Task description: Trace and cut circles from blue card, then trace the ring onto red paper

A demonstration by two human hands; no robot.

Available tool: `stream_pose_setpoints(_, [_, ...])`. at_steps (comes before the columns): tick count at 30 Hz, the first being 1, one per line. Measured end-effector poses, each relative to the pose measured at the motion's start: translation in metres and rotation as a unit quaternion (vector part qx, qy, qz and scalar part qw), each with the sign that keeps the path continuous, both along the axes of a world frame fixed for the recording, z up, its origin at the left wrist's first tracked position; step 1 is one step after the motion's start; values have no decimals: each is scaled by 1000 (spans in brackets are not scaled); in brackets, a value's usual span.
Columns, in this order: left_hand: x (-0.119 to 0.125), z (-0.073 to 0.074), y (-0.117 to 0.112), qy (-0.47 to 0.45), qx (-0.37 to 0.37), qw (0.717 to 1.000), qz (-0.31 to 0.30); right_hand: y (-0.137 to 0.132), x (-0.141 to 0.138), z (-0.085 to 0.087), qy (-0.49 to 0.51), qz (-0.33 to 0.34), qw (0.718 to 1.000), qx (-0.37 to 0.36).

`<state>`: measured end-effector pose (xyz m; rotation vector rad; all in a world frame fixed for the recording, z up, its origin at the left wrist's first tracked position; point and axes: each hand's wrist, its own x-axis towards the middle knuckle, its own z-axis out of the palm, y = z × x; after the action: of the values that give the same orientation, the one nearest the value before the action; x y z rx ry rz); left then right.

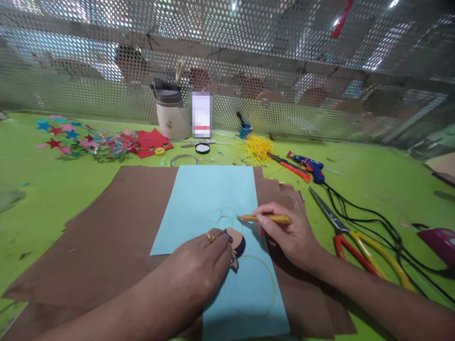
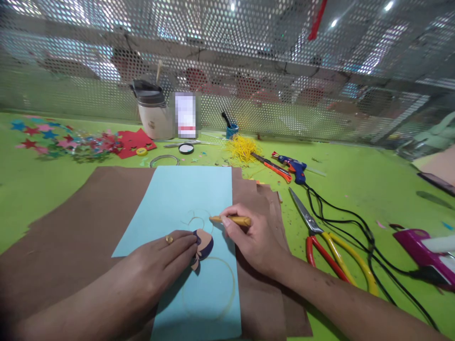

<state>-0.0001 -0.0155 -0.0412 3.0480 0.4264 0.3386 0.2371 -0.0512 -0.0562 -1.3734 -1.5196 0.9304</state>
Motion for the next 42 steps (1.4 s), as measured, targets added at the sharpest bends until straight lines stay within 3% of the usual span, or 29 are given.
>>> stream_pose_setpoints(6, [0,-5,1,-1,-7,1000,-4,-1,0,2,-14,-2,1000,11])
stream_pose_setpoints(21, [1,7,-2,18,-30,999,6,4,3,7,38,-10,999,5])
stream_pose_setpoints(33, [2,-7,0,-5,27,1000,0,0,-2,9,-21,35,999,8])
stream_pose_setpoints(42, [3,-4,2,-2,46,999,-6,-2,-6,10,-72,41,996,33])
